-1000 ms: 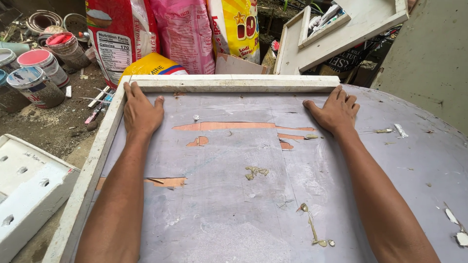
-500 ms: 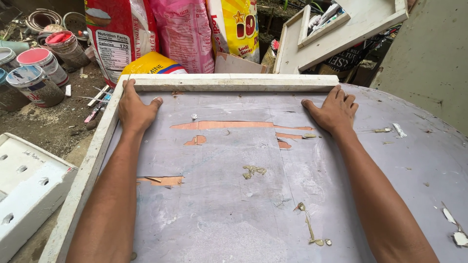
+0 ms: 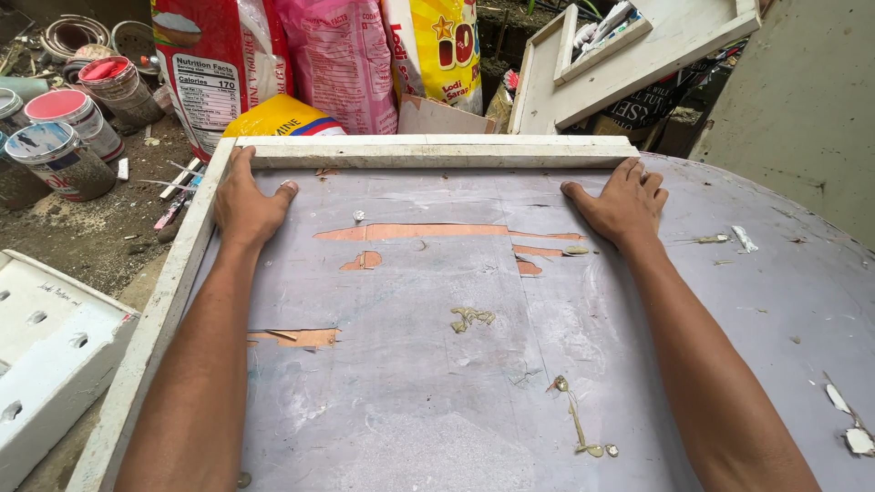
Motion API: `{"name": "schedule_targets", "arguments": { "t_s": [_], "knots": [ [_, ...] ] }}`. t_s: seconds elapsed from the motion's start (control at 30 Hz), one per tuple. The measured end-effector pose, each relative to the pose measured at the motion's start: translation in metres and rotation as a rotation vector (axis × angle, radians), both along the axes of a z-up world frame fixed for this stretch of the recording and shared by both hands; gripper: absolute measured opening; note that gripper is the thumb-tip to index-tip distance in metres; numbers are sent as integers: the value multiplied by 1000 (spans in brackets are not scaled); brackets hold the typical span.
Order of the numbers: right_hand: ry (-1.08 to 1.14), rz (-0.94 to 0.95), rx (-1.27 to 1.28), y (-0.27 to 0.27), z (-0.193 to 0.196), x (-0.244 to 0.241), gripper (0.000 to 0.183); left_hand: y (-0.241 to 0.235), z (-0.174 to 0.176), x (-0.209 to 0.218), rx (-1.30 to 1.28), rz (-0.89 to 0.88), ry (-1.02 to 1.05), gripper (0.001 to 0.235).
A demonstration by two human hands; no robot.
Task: Assembling a white panel to a frame using a power drill and a manual screwdriver.
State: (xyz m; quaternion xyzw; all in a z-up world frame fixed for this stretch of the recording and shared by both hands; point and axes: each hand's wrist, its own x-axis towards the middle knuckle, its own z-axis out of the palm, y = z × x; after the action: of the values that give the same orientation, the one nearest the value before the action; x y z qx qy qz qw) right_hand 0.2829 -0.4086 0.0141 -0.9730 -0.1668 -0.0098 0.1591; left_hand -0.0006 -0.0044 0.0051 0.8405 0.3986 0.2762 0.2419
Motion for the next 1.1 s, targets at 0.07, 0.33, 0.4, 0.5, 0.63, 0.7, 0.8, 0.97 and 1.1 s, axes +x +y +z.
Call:
{"name": "schedule_targets", "arguments": {
  "t_s": [0.07,0.33,0.4,0.5,0.63,0.7,0.8,0.97,1.1],
  "knots": [
    [2,2,-3,-1,-4,4,125,-3,2,-1,-3,4,-6,77],
    [11,-1,-13,0,-2,2,123,-4,-3,2,17,29,3,76],
    [-6,0,-11,-1,-2,3,122,-6,0,2,9,24,6,78],
    [-10,2,-6,-2,-6,9,123,-10,2,0,7,11,-15,78],
    [-15,10,-17,-2,-6,10,123,-7,1,0,16,9,-41,79],
    [-15,9,-28,-2,-8,12,123,-7,-1,0,18,11,-70,78],
    [-19,11,-26,-1,-8,10,123,-5,-6,-1,92,40,-167,61],
    [-25,10,-36,-1,-10,11,123,-1,-20,8,233,50,20,43],
    [-34,15,-40,-1,-10,12,121,-5,-20,11,284,76,160,44]
  ]
}}
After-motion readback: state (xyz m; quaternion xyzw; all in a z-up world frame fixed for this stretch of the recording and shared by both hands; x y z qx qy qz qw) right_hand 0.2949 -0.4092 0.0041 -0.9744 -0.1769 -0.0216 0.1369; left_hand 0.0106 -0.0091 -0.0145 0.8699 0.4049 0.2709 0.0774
